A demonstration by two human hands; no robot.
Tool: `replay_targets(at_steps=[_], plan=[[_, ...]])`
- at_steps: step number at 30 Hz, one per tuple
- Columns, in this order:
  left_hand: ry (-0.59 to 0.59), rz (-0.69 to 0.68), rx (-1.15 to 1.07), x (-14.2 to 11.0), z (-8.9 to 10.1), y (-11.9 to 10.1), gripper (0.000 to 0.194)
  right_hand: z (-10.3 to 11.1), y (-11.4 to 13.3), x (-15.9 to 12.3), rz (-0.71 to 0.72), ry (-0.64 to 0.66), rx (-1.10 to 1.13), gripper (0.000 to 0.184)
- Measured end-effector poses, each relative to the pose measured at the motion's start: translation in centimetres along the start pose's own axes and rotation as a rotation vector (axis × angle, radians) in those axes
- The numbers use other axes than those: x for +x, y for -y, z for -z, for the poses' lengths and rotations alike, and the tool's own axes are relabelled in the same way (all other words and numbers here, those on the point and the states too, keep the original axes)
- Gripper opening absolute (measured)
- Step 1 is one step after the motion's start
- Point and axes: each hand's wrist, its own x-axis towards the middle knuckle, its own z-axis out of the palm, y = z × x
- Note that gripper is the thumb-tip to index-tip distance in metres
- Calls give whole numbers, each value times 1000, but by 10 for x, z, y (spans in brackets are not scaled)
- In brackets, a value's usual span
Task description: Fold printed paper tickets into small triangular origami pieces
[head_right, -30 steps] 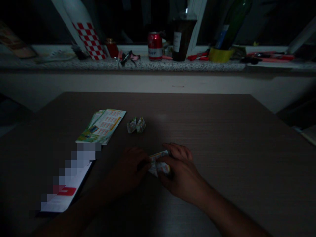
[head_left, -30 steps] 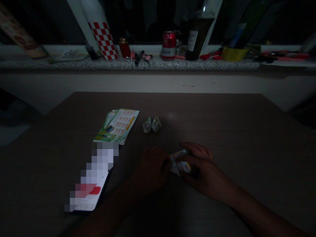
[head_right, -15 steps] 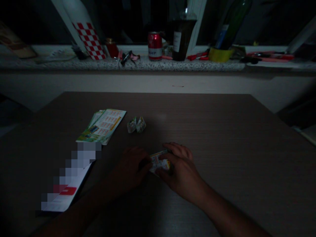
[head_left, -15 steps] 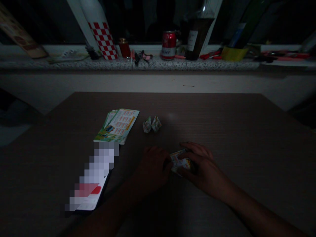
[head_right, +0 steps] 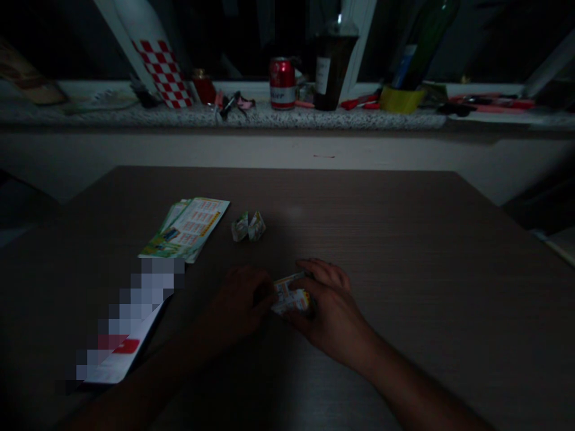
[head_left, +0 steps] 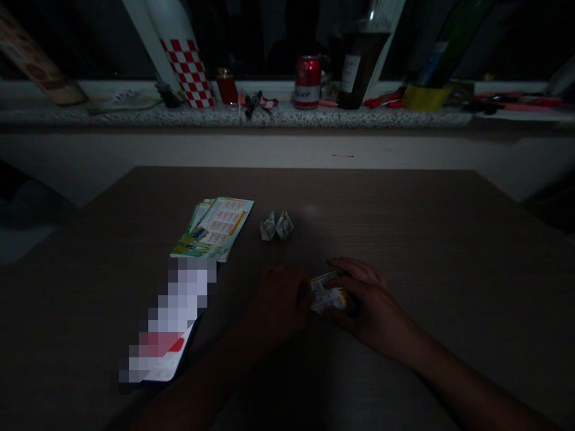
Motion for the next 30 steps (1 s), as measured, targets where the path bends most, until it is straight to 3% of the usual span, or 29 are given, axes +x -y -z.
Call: replay_targets(at_steps=[30], plan=[[21, 42, 20, 3, 1, -3, 9, 0, 2, 0, 38, 4, 10, 31]])
